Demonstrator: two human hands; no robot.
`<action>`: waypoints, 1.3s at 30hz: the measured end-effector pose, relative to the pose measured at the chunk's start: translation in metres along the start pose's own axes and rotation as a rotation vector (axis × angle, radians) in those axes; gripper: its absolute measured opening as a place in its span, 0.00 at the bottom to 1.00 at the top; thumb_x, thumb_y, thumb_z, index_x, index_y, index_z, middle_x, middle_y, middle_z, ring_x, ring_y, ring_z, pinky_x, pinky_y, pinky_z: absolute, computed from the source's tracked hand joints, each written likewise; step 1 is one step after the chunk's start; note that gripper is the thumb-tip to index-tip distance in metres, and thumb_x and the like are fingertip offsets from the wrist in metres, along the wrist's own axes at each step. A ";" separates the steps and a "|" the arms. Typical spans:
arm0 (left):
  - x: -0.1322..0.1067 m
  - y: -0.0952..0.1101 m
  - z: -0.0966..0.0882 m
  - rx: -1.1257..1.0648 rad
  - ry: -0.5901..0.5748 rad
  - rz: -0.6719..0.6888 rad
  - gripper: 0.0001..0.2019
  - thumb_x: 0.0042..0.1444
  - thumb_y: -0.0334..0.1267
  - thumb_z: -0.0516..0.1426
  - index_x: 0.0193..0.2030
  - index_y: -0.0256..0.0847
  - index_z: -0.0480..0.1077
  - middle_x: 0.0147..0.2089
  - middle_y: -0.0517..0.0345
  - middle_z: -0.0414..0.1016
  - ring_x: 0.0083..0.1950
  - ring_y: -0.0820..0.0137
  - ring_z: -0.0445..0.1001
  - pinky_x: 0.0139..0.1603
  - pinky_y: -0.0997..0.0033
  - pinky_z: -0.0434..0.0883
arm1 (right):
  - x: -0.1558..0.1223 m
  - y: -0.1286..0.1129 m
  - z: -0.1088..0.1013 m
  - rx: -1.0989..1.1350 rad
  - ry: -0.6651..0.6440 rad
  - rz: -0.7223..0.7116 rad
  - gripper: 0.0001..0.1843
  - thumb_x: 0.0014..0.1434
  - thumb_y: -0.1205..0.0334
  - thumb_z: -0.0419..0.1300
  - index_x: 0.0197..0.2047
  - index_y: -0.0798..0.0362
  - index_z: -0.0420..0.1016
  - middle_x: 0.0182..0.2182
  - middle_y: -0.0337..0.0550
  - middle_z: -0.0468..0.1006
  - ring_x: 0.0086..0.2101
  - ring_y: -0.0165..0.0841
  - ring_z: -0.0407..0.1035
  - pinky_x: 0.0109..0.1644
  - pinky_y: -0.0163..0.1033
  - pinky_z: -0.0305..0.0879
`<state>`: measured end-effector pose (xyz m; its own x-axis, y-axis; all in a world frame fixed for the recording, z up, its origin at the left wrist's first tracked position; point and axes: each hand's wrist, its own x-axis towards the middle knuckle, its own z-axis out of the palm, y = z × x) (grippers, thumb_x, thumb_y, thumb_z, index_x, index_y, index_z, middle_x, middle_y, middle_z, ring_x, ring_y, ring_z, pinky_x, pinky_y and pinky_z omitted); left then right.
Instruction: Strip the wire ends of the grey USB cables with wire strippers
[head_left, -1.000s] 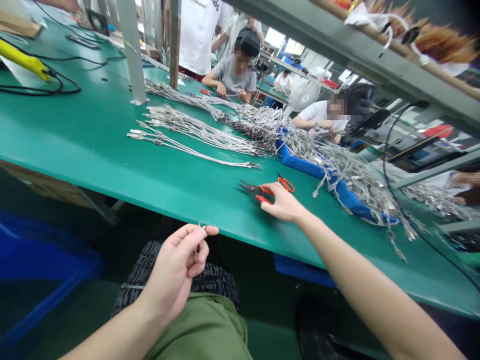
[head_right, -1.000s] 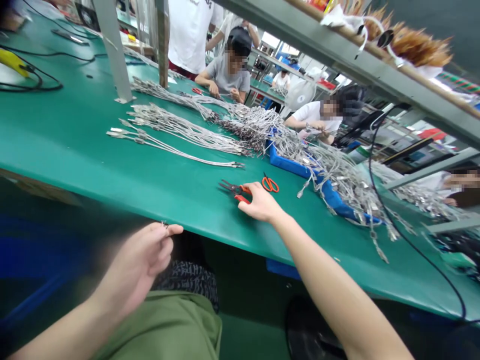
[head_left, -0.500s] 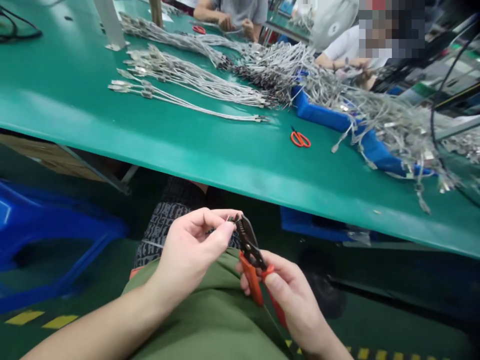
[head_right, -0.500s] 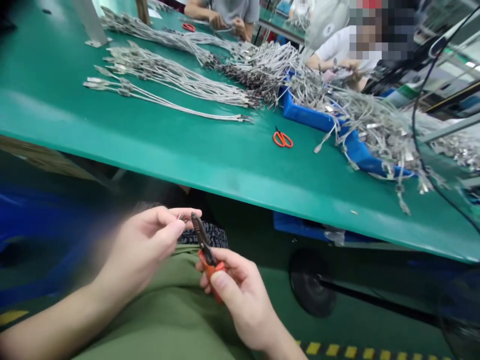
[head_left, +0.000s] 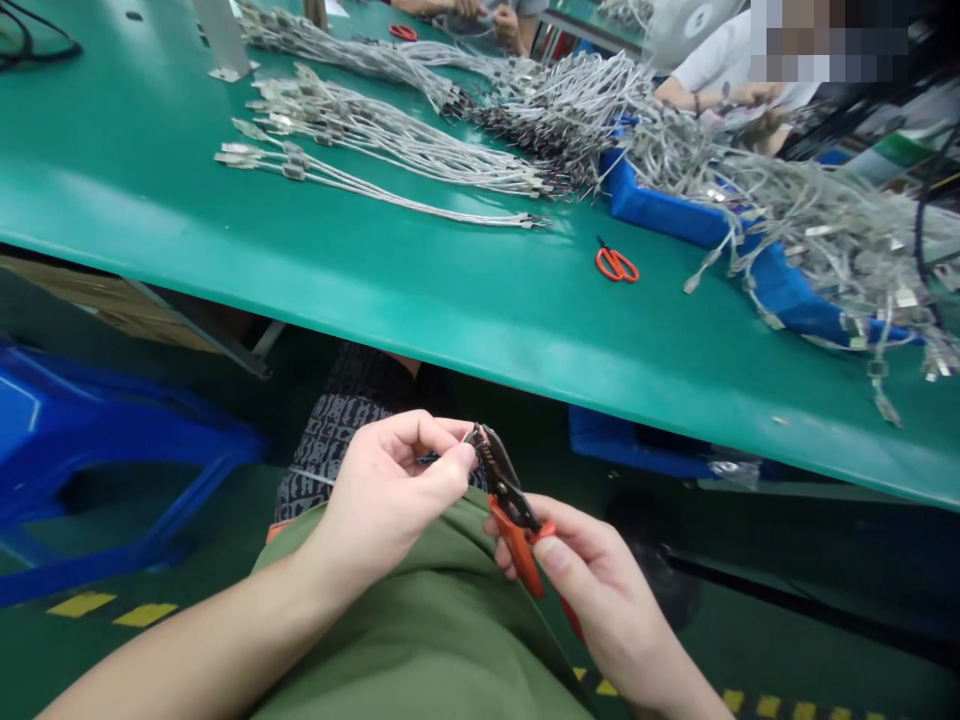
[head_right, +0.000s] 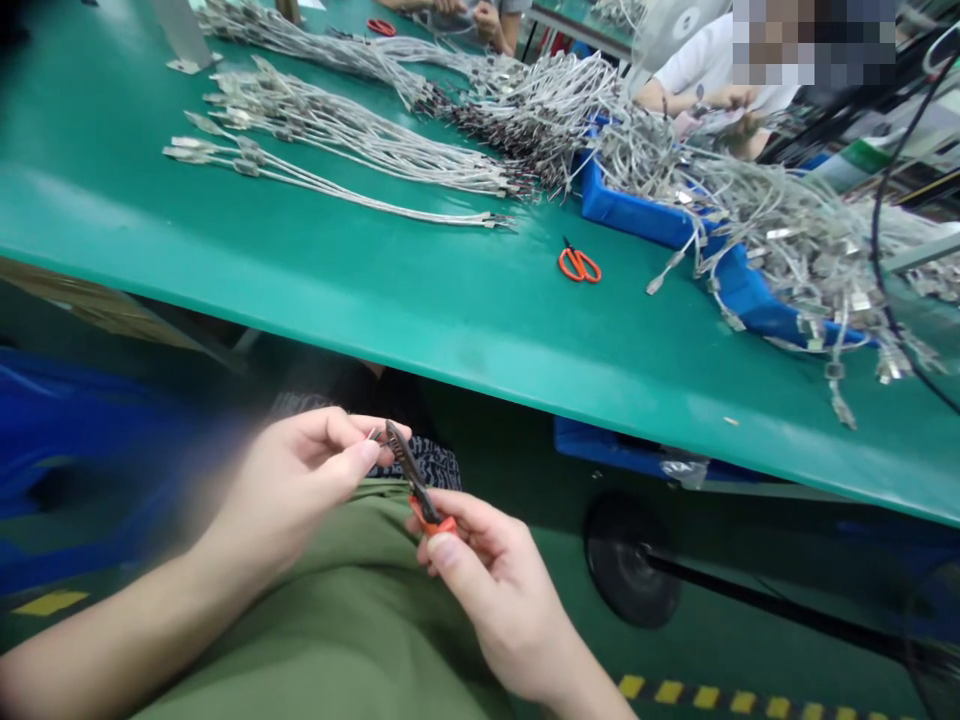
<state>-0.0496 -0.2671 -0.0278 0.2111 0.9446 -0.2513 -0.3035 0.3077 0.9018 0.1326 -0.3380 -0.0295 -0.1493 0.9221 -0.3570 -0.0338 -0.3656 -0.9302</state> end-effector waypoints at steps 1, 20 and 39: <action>0.001 -0.001 0.000 0.000 -0.003 -0.007 0.08 0.53 0.30 0.62 0.24 0.37 0.71 0.40 0.53 0.82 0.42 0.68 0.80 0.43 0.73 0.74 | 0.000 0.000 -0.001 0.001 -0.003 0.001 0.20 0.60 0.48 0.60 0.51 0.50 0.76 0.37 0.47 0.80 0.33 0.32 0.71 0.37 0.36 0.69; 0.006 -0.002 0.001 -0.014 0.027 -0.116 0.10 0.51 0.32 0.63 0.22 0.37 0.69 0.38 0.54 0.81 0.24 0.81 0.69 0.26 0.80 0.65 | 0.000 0.004 -0.002 -0.138 0.061 -0.011 0.19 0.60 0.50 0.60 0.51 0.50 0.76 0.33 0.44 0.79 0.32 0.32 0.71 0.38 0.35 0.71; 0.006 -0.002 0.001 0.029 0.052 -0.095 0.10 0.51 0.33 0.62 0.21 0.38 0.68 0.37 0.53 0.82 0.25 0.77 0.72 0.29 0.75 0.68 | 0.001 0.005 0.001 -0.352 0.104 -0.096 0.18 0.63 0.50 0.56 0.49 0.53 0.77 0.26 0.42 0.75 0.25 0.31 0.67 0.32 0.36 0.70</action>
<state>-0.0463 -0.2621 -0.0310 0.1890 0.9161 -0.3537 -0.2572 0.3938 0.8825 0.1312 -0.3391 -0.0347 -0.0604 0.9646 -0.2568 0.3017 -0.2276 -0.9259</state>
